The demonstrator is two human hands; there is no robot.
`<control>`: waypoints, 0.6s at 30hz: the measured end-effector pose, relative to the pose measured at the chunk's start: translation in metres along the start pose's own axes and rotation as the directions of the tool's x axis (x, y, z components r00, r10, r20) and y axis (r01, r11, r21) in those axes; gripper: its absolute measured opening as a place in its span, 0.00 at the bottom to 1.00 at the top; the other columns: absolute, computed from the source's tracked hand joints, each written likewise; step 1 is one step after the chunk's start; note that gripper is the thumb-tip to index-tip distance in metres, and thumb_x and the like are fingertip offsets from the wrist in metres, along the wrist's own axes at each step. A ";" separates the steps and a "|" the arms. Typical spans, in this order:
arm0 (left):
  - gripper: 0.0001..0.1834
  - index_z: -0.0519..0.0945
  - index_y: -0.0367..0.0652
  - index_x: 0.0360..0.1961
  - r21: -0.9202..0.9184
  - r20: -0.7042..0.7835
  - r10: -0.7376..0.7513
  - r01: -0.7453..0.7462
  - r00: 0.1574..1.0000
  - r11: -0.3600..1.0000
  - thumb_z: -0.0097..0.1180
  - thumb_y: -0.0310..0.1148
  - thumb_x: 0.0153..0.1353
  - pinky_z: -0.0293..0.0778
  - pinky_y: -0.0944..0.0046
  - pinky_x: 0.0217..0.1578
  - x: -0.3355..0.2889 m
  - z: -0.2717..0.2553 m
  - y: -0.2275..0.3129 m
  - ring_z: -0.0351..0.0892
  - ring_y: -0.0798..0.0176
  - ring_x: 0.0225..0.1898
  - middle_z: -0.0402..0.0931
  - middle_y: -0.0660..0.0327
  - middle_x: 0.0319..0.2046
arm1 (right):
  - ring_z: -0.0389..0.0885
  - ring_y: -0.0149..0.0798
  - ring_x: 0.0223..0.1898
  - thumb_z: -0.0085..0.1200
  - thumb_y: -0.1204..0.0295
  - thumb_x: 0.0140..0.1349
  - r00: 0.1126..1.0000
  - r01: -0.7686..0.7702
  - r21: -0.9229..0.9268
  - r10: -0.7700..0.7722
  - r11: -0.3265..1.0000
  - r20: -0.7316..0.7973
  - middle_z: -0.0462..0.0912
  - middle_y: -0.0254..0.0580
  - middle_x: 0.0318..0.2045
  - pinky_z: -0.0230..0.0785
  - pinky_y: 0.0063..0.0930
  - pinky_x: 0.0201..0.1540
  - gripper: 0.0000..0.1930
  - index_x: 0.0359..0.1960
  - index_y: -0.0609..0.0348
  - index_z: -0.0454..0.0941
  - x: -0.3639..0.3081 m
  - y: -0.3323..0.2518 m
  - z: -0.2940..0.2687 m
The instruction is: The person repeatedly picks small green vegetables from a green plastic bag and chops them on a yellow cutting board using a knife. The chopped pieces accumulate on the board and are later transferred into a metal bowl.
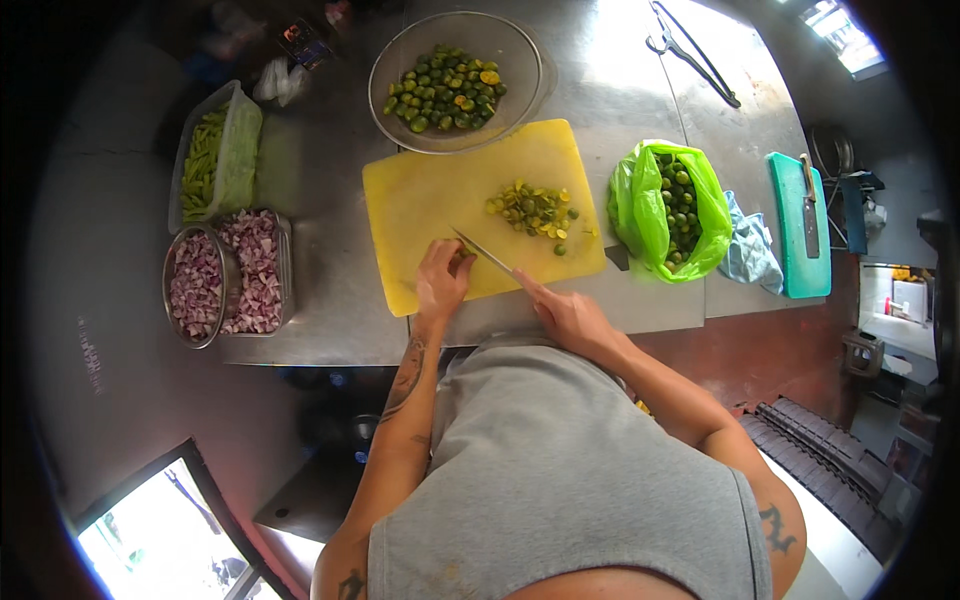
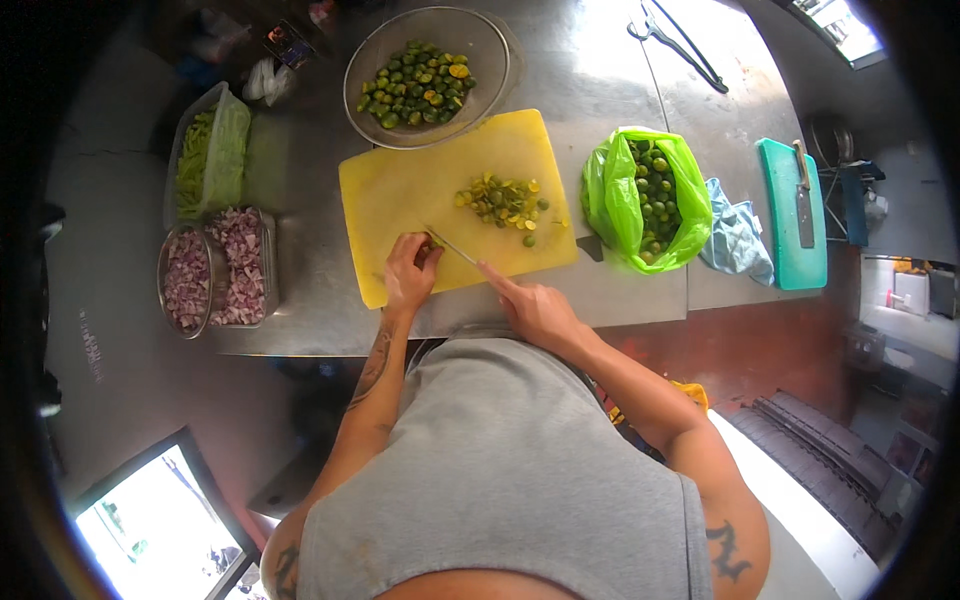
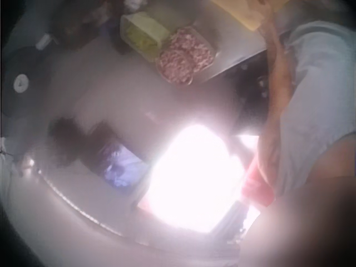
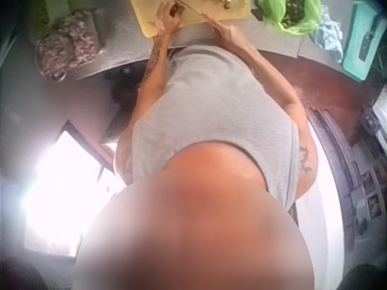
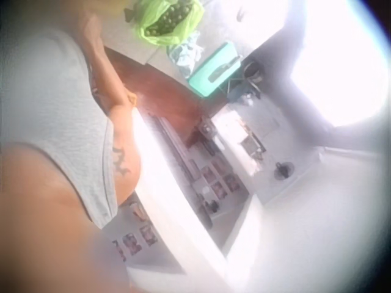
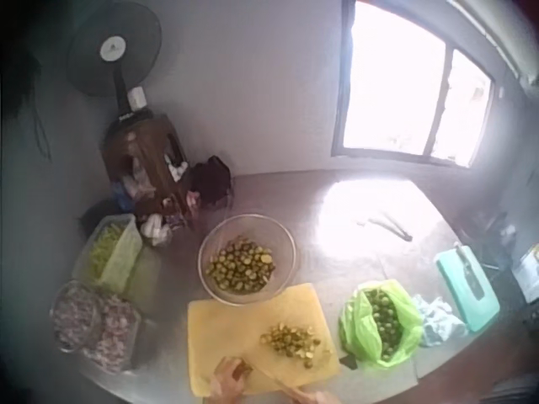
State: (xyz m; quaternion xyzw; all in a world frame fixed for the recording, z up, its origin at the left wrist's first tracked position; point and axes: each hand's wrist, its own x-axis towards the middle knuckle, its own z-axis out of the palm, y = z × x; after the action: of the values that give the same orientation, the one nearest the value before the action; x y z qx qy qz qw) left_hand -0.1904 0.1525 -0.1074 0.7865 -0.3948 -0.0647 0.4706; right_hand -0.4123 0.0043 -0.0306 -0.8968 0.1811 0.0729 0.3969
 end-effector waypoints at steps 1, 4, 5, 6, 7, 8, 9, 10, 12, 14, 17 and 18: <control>0.12 0.83 0.38 0.43 0.002 0.014 0.000 0.000 1.000 1.000 0.72 0.25 0.60 0.78 0.58 0.34 0.003 0.000 -0.001 0.82 0.54 0.30 0.81 0.54 0.36 | 0.86 0.66 0.32 0.52 0.72 0.73 1.000 0.008 -0.015 -0.008 1.000 -0.021 0.86 0.61 0.31 0.77 0.60 0.37 0.38 0.83 0.35 0.55 -0.002 -0.002 -0.001; 0.13 0.83 0.38 0.43 -0.037 0.014 0.012 -0.012 1.000 0.999 0.73 0.25 0.59 0.78 0.57 0.33 0.010 0.001 -0.004 0.81 0.53 0.29 0.81 0.54 0.35 | 0.85 0.66 0.30 0.53 0.72 0.72 0.999 0.006 -0.063 -0.009 0.998 -0.050 0.85 0.60 0.27 0.77 0.60 0.36 0.38 0.83 0.34 0.57 -0.003 -0.006 -0.006; 0.13 0.83 0.38 0.44 -0.061 0.011 0.013 -0.012 1.000 0.998 0.73 0.25 0.59 0.78 0.57 0.32 0.012 0.002 -0.005 0.81 0.53 0.29 0.81 0.54 0.35 | 0.85 0.66 0.31 0.53 0.72 0.72 0.999 -0.013 -0.083 0.010 0.996 -0.033 0.85 0.60 0.28 0.77 0.60 0.36 0.38 0.83 0.34 0.57 -0.003 -0.006 -0.007; 0.13 0.83 0.38 0.44 -0.064 0.006 0.021 -0.020 1.000 0.998 0.73 0.25 0.60 0.78 0.57 0.32 0.012 0.002 -0.006 0.81 0.53 0.29 0.81 0.54 0.35 | 0.85 0.66 0.31 0.53 0.72 0.72 0.999 -0.022 -0.095 0.020 0.995 -0.028 0.85 0.60 0.28 0.77 0.60 0.36 0.38 0.83 0.34 0.57 -0.004 -0.007 -0.008; 0.13 0.83 0.38 0.44 -0.070 0.001 0.024 -0.024 1.000 0.997 0.72 0.25 0.60 0.78 0.57 0.32 0.013 0.003 -0.007 0.81 0.53 0.29 0.81 0.54 0.35 | 0.85 0.66 0.31 0.53 0.72 0.72 0.999 -0.032 -0.099 0.031 0.995 -0.014 0.85 0.60 0.28 0.77 0.60 0.36 0.38 0.83 0.34 0.57 -0.003 -0.008 -0.009; 0.12 0.83 0.38 0.44 -0.074 -0.005 0.024 -0.025 1.000 0.997 0.72 0.25 0.60 0.78 0.57 0.32 0.012 0.003 -0.007 0.81 0.53 0.29 0.81 0.54 0.35 | 0.85 0.66 0.31 0.53 0.72 0.72 1.000 -0.029 -0.095 0.028 0.995 -0.012 0.85 0.61 0.28 0.76 0.60 0.36 0.38 0.83 0.34 0.57 -0.003 -0.009 -0.009; 0.13 0.83 0.38 0.45 -0.080 0.008 0.022 -0.021 1.000 0.997 0.72 0.24 0.61 0.78 0.56 0.33 0.012 0.003 -0.008 0.82 0.51 0.31 0.81 0.53 0.37 | 0.85 0.66 0.31 0.53 0.72 0.72 1.000 -0.011 -0.082 0.010 0.997 -0.016 0.85 0.61 0.28 0.76 0.60 0.36 0.39 0.83 0.34 0.57 0.000 -0.011 -0.009; 0.13 0.83 0.38 0.46 -0.085 0.019 0.020 -0.018 1.000 0.996 0.71 0.24 0.61 0.79 0.56 0.34 0.011 0.002 -0.009 0.84 0.50 0.32 0.82 0.53 0.38 | 0.85 0.66 0.31 0.53 0.72 0.72 0.999 -0.035 -0.096 0.035 0.995 -0.006 0.85 0.62 0.28 0.76 0.60 0.36 0.38 0.83 0.34 0.58 0.003 -0.012 -0.008; 0.13 0.83 0.38 0.47 -0.083 0.036 0.018 -0.015 0.999 0.996 0.70 0.24 0.62 0.80 0.55 0.35 0.010 0.001 -0.010 0.85 0.48 0.35 0.82 0.52 0.40 | 0.85 0.67 0.31 0.52 0.72 0.72 0.998 -0.055 -0.101 0.056 0.993 0.000 0.85 0.63 0.29 0.76 0.60 0.36 0.37 0.82 0.35 0.59 0.015 -0.015 -0.005; 0.13 0.83 0.39 0.47 -0.073 0.050 0.022 -0.018 0.998 0.997 0.70 0.24 0.62 0.80 0.55 0.36 0.009 0.001 -0.010 0.85 0.47 0.37 0.82 0.52 0.40 | 0.86 0.68 0.36 0.52 0.73 0.72 0.994 0.055 -0.071 -0.061 0.996 -0.091 0.86 0.64 0.35 0.77 0.59 0.41 0.37 0.82 0.34 0.59 0.035 -0.018 0.000; 0.13 0.83 0.40 0.47 -0.092 0.025 0.021 -0.019 0.999 0.996 0.70 0.23 0.62 0.80 0.54 0.38 0.011 0.002 -0.010 0.84 0.46 0.39 0.82 0.52 0.40 | 0.86 0.68 0.39 0.51 0.74 0.72 0.999 -0.037 -0.042 0.037 0.998 -0.001 0.87 0.65 0.40 0.78 0.58 0.45 0.37 0.82 0.34 0.60 0.066 -0.019 0.007; 0.13 0.83 0.40 0.47 -0.083 0.005 0.054 -0.053 0.999 0.995 0.70 0.23 0.62 0.80 0.54 0.38 0.011 0.002 -0.010 0.84 0.46 0.39 0.82 0.53 0.40 | 0.86 0.68 0.39 0.51 0.74 0.72 0.998 -0.061 -0.018 0.062 0.998 0.031 0.87 0.65 0.41 0.78 0.58 0.45 0.37 0.82 0.34 0.61 0.071 -0.018 0.009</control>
State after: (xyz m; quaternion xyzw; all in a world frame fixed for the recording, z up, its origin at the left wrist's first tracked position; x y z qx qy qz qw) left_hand -0.1785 0.1459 -0.1131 0.7553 -0.4144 -0.0712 0.5027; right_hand -0.3398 0.0032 -0.0440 -0.8929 0.2017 0.1007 0.3897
